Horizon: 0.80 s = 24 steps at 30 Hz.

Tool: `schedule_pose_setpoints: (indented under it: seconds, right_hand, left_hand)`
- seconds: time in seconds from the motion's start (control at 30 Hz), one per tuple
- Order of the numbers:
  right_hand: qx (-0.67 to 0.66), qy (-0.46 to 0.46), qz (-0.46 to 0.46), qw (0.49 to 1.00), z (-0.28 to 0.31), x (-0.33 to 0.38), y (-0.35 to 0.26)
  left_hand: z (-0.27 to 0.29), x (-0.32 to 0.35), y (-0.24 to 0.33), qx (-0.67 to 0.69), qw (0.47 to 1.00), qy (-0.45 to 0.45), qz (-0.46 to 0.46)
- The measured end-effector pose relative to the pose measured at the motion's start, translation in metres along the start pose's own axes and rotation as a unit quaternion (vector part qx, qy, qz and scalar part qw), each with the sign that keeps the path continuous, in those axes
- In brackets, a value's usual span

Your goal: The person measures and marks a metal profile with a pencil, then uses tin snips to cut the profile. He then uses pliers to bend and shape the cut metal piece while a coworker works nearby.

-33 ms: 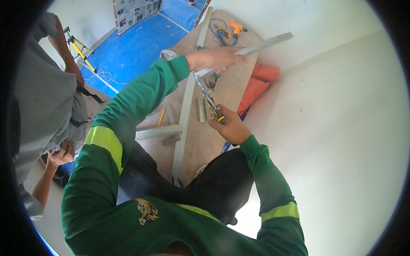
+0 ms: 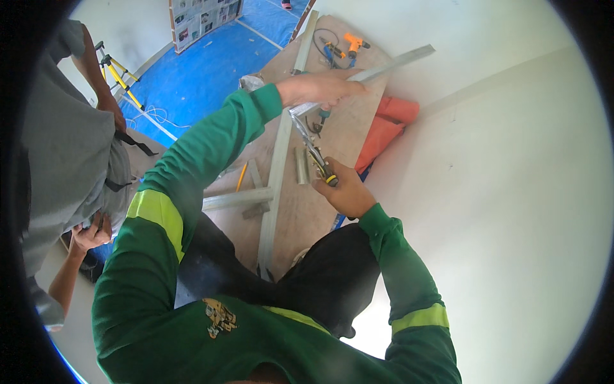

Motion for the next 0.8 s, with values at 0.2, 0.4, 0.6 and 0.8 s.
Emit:
schedule_pose_setpoints:
  seconds: [0.2, 0.4, 0.6, 0.8]
  right_hand:
    - [0.042, 0.005, -0.051, 0.998, 0.008, -0.006, 0.006]
    - [-0.027, 0.006, -0.056, 0.998, 0.005, -0.008, 0.002]
    - [-0.006, 0.009, -0.026, 1.0, 0.008, -0.002, -0.002]
    - [0.038, -0.02, -0.063, 0.997, 0.009, -0.001, 0.009]
  left_hand:
    - [0.012, -0.005, 0.001, -0.116, 0.987, 0.094, -0.053]
    - [0.011, -0.014, -0.01, -0.088, 0.988, 0.108, -0.064]
    - [0.01, -0.024, -0.019, -0.13, 0.983, 0.119, -0.059]
    - [0.032, -0.016, -0.014, -0.283, 0.947, 0.114, -0.101]
Point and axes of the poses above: each hand's wrist, its own x-axis away from the middle knuckle, its own z-axis out of the back of the hand, y = z × x, the point moved 3 cm from there along -x, towards the middle knuckle, and after that the axes turned 10 degrees about -y, right-handed, at the moved point
